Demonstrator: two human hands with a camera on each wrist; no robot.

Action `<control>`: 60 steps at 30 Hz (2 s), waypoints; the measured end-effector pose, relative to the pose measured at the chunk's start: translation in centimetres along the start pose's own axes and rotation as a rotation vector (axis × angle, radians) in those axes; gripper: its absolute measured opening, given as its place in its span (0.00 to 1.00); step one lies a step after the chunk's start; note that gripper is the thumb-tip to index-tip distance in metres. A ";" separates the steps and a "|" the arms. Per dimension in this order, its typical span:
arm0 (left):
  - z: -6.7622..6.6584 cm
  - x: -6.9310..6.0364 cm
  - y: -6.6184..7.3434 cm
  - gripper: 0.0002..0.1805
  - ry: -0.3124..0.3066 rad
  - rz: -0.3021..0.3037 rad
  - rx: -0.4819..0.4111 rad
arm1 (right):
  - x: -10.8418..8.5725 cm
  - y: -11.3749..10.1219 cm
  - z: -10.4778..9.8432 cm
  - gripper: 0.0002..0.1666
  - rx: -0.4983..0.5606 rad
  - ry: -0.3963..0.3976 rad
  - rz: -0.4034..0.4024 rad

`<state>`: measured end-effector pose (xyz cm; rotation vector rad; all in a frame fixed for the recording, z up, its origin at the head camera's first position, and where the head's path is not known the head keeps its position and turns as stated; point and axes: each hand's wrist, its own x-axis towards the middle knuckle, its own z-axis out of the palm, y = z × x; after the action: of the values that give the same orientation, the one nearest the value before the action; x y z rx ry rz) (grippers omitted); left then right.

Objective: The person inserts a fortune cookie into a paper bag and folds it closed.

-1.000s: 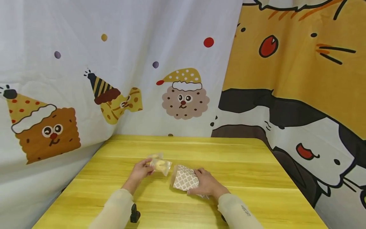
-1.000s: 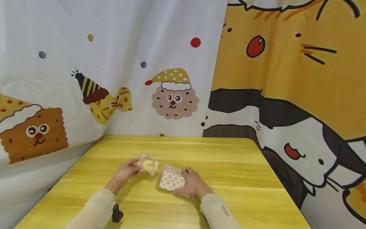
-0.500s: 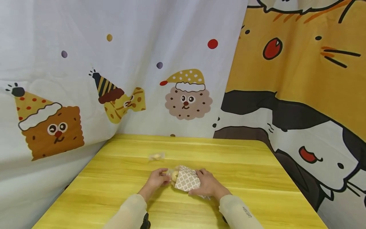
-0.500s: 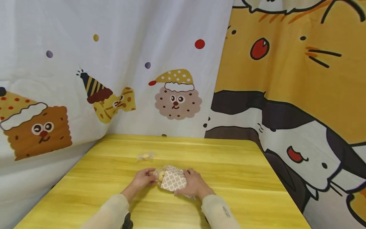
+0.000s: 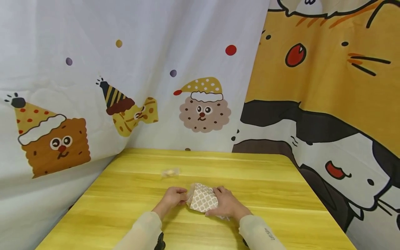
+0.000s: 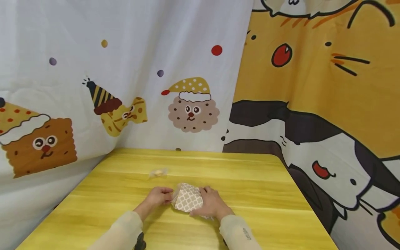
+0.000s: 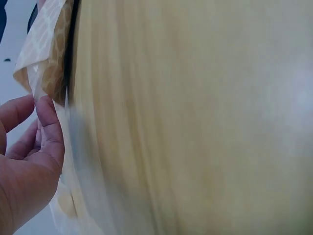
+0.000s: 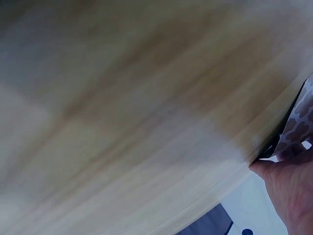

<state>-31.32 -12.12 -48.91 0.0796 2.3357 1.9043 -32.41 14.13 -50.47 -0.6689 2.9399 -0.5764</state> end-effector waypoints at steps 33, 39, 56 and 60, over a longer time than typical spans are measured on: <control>2.1 0.1 -0.4 0.14 -0.093 0.070 0.018 | -0.2 -0.3 -0.2 0.73 0.004 -0.014 0.005; 1.0 0.3 -0.2 0.13 -0.030 0.065 0.003 | -0.1 0.1 0.0 0.73 0.005 -0.027 0.017; -8.2 2.8 -0.9 0.25 0.277 -0.032 0.050 | -0.1 -0.3 -0.5 0.73 0.008 -0.035 0.033; -9.7 3.7 -1.5 0.29 0.327 -0.055 0.038 | -0.3 -0.6 -0.4 0.73 0.023 -0.046 0.037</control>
<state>-36.20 -21.40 -48.67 -0.3125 2.5430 1.9739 -31.99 13.90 -49.88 -0.6153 2.8922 -0.5832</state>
